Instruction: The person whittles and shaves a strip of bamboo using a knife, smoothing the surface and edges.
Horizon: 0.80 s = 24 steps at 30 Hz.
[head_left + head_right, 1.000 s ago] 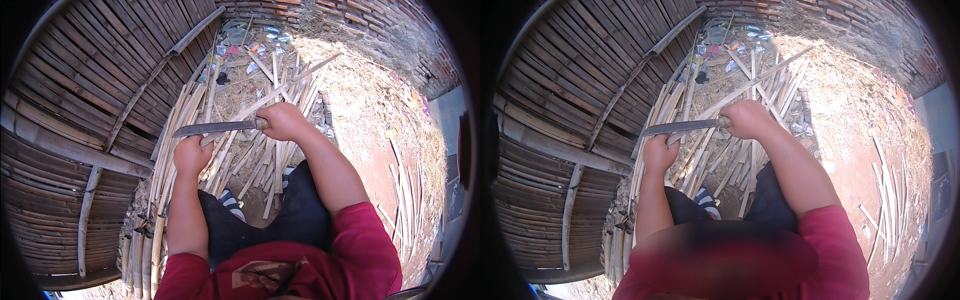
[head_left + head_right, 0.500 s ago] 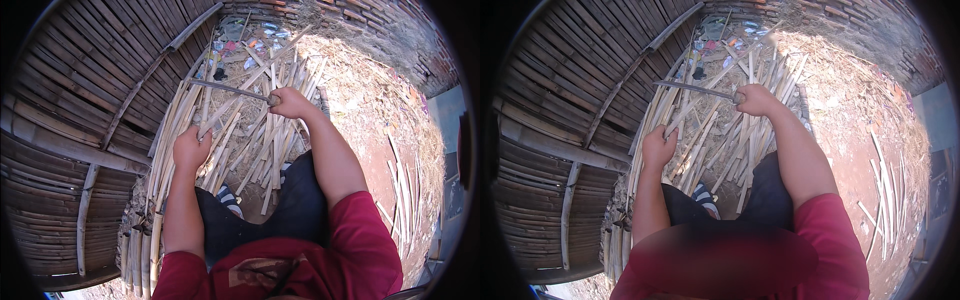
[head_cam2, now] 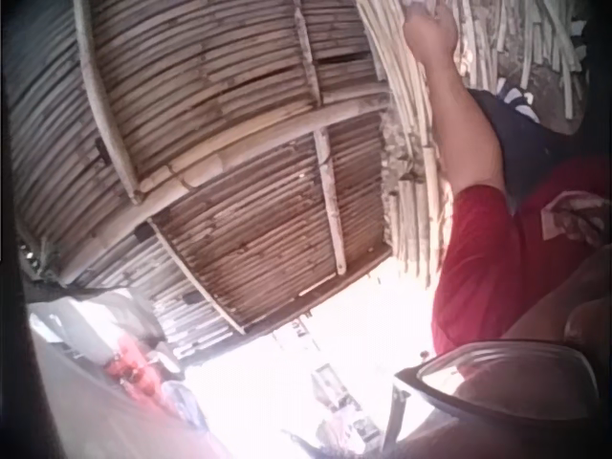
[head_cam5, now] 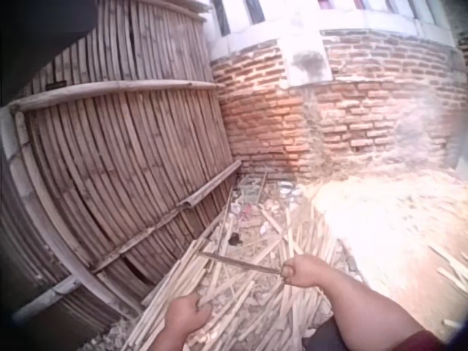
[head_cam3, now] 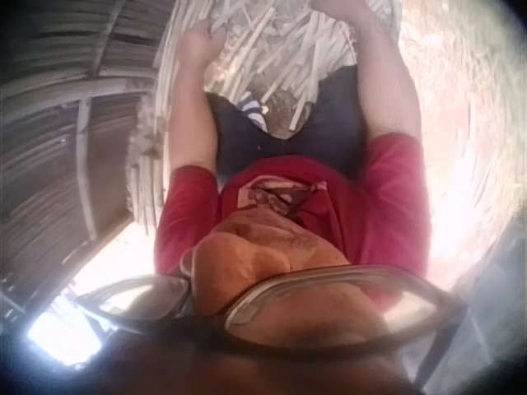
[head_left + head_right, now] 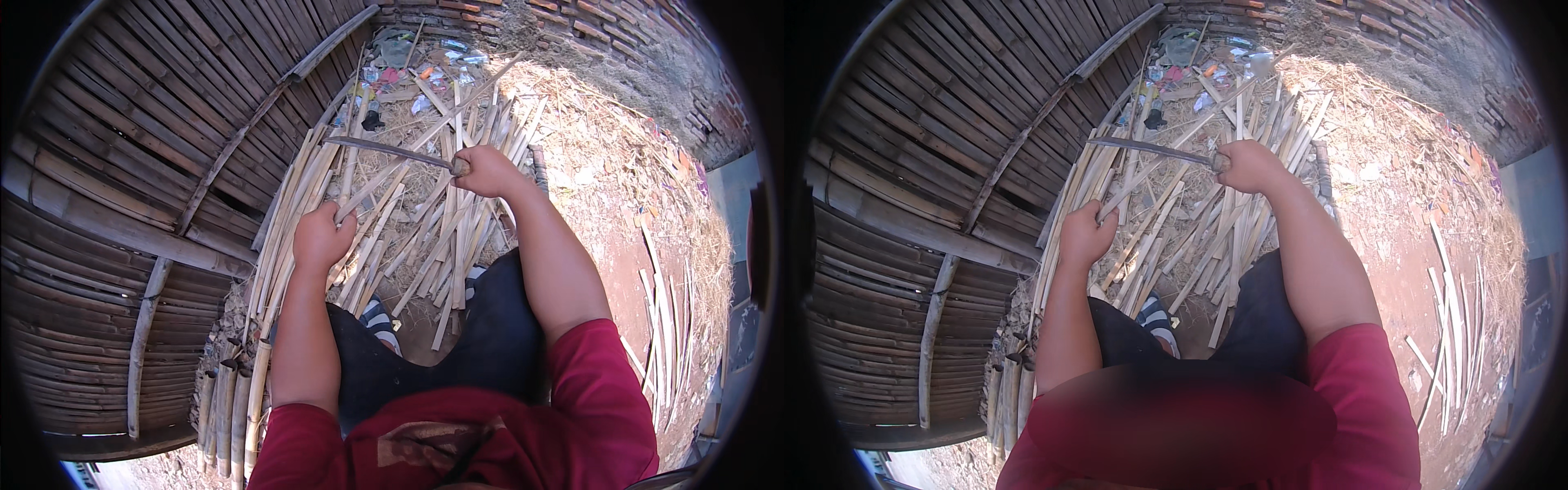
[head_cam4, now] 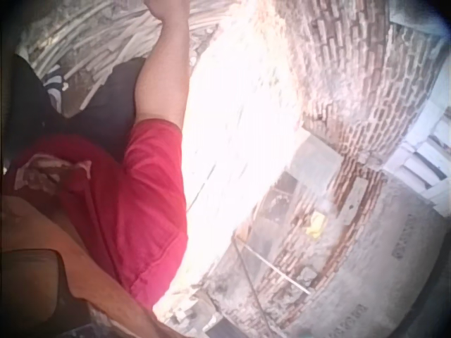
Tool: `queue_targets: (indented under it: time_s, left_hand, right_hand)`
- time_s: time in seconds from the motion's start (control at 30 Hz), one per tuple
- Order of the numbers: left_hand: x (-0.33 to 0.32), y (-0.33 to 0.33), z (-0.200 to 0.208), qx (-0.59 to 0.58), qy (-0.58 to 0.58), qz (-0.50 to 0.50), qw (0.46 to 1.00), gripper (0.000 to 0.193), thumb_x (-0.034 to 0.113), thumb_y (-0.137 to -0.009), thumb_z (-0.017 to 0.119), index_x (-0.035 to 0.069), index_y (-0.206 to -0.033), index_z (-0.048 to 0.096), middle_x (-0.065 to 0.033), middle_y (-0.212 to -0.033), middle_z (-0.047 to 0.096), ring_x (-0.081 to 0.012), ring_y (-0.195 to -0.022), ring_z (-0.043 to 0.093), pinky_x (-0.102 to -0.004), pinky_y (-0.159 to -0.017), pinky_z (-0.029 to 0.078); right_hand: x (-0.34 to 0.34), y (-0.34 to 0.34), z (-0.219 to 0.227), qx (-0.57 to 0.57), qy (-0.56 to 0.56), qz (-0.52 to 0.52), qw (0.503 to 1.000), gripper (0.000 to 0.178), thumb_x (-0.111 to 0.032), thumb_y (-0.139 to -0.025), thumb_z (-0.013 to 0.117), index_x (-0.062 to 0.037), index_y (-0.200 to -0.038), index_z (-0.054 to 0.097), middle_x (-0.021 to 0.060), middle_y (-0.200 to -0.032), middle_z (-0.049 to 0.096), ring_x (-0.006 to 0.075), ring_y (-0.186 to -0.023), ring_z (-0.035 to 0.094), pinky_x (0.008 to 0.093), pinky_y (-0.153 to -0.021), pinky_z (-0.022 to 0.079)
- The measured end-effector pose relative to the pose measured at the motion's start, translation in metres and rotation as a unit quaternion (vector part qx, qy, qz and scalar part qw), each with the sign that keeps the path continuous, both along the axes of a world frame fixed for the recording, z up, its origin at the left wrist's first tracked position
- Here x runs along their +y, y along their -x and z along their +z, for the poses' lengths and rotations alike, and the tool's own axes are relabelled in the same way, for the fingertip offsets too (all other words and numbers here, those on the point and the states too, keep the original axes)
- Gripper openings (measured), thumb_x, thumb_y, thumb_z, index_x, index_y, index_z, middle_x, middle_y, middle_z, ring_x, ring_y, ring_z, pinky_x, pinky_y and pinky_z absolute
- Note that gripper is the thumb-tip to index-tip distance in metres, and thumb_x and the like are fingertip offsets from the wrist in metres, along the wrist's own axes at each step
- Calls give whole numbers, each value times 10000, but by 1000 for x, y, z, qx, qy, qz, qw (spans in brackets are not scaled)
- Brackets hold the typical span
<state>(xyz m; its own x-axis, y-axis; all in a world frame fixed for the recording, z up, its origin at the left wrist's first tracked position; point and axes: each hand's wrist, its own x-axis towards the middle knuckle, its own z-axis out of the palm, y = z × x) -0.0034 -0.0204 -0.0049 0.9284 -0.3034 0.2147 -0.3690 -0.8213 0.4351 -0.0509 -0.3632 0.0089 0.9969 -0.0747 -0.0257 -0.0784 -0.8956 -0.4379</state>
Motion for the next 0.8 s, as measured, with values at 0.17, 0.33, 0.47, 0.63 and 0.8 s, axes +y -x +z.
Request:
queue_targets:
  time_s: [0.17, 0.33, 0.47, 0.63, 0.8]
  left_hand:
    - [-2, 8, 20, 19, -6, -6, 1000, 424, 469, -874, 733, 45, -876, 726, -215, -781, 715, -435, -787, 711, -518, -722, 557]
    - [-2, 31, 60, -7, -8, -10, 1000, 542, 589, -881, 725, 47, -891, 739, -198, -769, 715, -418, -768, 716, -509, -709, 560]
    - [15, 56, 85, -7, -17, 5, 1000, 648, 649, -875, 752, 2, -870, 729, -204, -683, 658, -382, -692, 698, -465, -657, 535]
    - [48, 108, 67, 16, -46, 38, 998, 632, 607, -973, 666, -3, -807, 693, -216, -674, 634, -404, -666, 662, -486, -650, 514]
    - [68, 170, 52, 13, -17, 53, 998, 539, 537, -1010, 648, 21, -863, 699, -197, -695, 644, -401, -657, 667, -478, -633, 515]
  right_hand:
    - [31, 20, 18, -26, 20, 8, 999, 349, -294, -831, 791, -120, -1132, 757, 176, -1042, 753, 390, -1041, 713, 499, -900, 564]
    - [37, 34, 45, -77, -43, 42, 995, 351, -272, -822, 813, -85, -1112, 744, 197, -973, 740, 410, -982, 711, 494, -847, 552]
    - [16, 41, 40, -122, -129, 22, 984, 355, -266, -811, 832, -61, -1083, 729, 211, -926, 728, 427, -932, 702, 495, -806, 543]
    - [43, 66, 39, -94, 21, 148, 984, 293, -262, -784, 842, -84, -993, 740, 199, -898, 723, 425, -917, 702, 522, -809, 553]
    - [23, 73, 48, -15, -61, 172, 983, 324, -282, -780, 859, -61, -984, 740, 206, -910, 718, 435, -918, 693, 498, -800, 539]
